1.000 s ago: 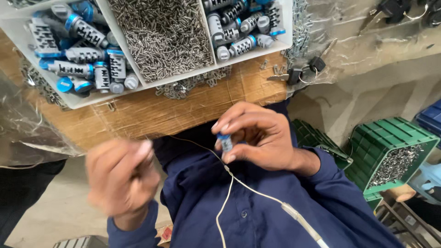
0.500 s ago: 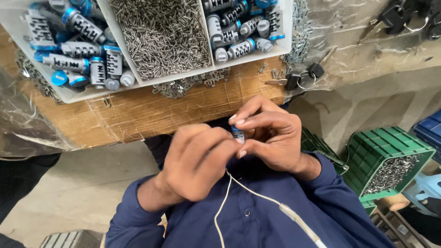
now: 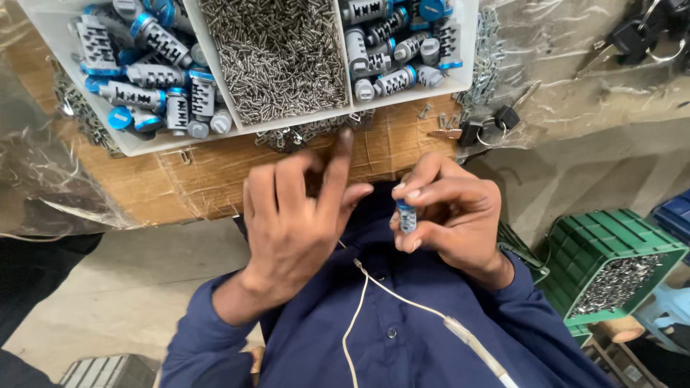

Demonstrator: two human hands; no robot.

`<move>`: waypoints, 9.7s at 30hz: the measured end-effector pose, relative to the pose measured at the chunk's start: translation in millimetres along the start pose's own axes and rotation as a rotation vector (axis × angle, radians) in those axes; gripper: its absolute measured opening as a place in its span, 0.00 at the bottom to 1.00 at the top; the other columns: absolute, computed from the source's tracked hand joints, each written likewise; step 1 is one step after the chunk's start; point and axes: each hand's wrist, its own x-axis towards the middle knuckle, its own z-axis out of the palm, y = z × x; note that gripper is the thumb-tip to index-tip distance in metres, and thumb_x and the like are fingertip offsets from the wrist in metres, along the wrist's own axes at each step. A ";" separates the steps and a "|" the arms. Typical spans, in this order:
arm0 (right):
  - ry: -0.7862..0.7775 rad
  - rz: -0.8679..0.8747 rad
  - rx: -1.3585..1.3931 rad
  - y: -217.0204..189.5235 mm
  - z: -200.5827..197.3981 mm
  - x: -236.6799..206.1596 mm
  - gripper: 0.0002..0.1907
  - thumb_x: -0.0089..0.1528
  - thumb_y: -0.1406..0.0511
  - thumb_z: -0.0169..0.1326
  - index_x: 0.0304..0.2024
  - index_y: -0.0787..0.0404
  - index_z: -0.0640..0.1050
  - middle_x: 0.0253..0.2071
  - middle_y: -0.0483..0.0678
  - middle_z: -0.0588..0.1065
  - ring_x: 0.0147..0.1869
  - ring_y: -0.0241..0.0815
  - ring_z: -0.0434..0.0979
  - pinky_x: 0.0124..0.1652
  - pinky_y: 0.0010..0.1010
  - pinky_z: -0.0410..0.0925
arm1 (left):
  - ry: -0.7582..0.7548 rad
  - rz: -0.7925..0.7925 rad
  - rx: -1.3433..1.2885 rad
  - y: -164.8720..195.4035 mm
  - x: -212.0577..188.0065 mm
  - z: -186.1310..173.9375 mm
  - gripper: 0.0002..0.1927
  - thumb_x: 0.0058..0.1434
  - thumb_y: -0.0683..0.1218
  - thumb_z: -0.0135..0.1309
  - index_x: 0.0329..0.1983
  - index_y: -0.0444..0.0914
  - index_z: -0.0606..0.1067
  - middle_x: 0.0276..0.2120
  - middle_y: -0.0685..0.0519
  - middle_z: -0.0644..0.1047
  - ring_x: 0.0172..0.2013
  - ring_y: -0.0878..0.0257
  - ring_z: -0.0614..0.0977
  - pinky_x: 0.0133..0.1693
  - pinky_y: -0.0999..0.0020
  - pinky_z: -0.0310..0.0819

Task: The person assembles small cylindrical key components by inserting metal pins into a blue-and-white plastic housing. The person repeatedly picks up pins from a compartmentalized tray and inserts them into the cylinder, then places the assembled unit back into the tray.

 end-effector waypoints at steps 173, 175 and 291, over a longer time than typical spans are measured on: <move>-0.119 -0.391 -0.660 -93.3 73.0 120.2 0.22 0.56 0.79 0.69 0.52 0.63 0.81 0.55 0.50 0.72 0.53 0.37 0.77 0.49 0.22 0.74 | 0.116 -0.386 -1.141 -46.1 83.9 -68.5 0.07 0.64 0.35 0.63 0.42 0.32 0.76 0.40 0.50 0.82 0.42 0.67 0.84 0.46 0.73 0.79; -0.077 -0.294 -0.551 -89.7 73.0 118.8 0.22 0.57 0.81 0.66 0.53 0.66 0.80 0.58 0.52 0.72 0.54 0.37 0.78 0.51 0.23 0.77 | 0.140 -0.396 -1.197 -45.5 82.0 -66.8 0.07 0.66 0.35 0.62 0.43 0.32 0.76 0.41 0.50 0.82 0.44 0.66 0.85 0.49 0.73 0.80; -0.078 -0.199 -0.216 -67.5 62.4 127.3 0.18 0.59 0.85 0.61 0.50 0.69 0.80 0.55 0.53 0.72 0.60 0.40 0.78 0.56 0.27 0.81 | 0.260 -0.402 -1.116 -47.1 82.1 -60.4 0.05 0.69 0.34 0.61 0.45 0.33 0.78 0.42 0.50 0.82 0.40 0.68 0.84 0.45 0.76 0.80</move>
